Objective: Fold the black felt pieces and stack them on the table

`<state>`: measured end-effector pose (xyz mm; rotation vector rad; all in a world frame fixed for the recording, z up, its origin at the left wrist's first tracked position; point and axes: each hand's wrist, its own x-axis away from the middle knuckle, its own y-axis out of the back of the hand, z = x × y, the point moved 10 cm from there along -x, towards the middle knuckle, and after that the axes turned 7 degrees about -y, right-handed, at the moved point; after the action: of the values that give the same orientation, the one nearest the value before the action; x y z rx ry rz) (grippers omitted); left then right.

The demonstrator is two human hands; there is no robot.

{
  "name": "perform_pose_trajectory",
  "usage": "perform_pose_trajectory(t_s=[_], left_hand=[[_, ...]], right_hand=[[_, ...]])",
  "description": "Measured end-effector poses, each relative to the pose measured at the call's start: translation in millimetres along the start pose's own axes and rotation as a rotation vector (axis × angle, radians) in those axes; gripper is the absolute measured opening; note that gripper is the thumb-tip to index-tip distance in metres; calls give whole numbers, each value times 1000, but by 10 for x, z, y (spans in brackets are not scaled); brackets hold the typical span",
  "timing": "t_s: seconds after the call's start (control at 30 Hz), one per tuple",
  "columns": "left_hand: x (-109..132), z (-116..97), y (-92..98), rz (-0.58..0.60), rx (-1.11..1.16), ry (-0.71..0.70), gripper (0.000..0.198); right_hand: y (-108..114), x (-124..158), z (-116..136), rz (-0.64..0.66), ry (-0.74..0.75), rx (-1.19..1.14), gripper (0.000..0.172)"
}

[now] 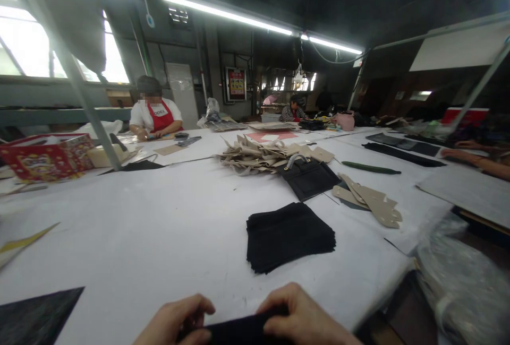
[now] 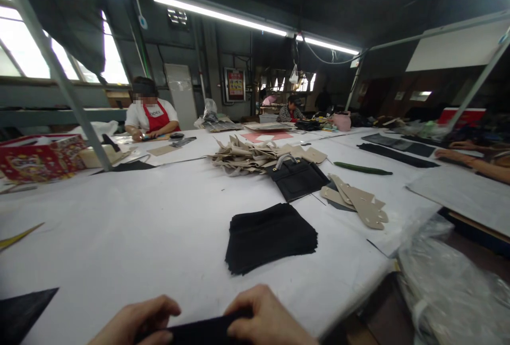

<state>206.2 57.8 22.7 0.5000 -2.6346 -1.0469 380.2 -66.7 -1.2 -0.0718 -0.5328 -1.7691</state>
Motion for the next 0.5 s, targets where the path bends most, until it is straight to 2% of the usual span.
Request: perform_pose_trajectory(t_s=[0.07,0.17,0.27,0.37,0.5], left_hand=[[-389,-216,-54,-25,71,7,17],[-1033,-478,-58,-123,130,-36,20],[-1608,-621,15,-258,-9,-112,19],[-2003,-651,67,-400,-246,-165,16],[-2268,-485,9,-458,-365,-132,4]], right_hand=[[500,-103,137,25,2,64,23],[1316,-386,242,-95,7,172,26],[1922,-724,291,-241,58,354,23],[2228,-1056,252,-392,99,460,20],[2266,-1333,108,-637,117,561,33]])
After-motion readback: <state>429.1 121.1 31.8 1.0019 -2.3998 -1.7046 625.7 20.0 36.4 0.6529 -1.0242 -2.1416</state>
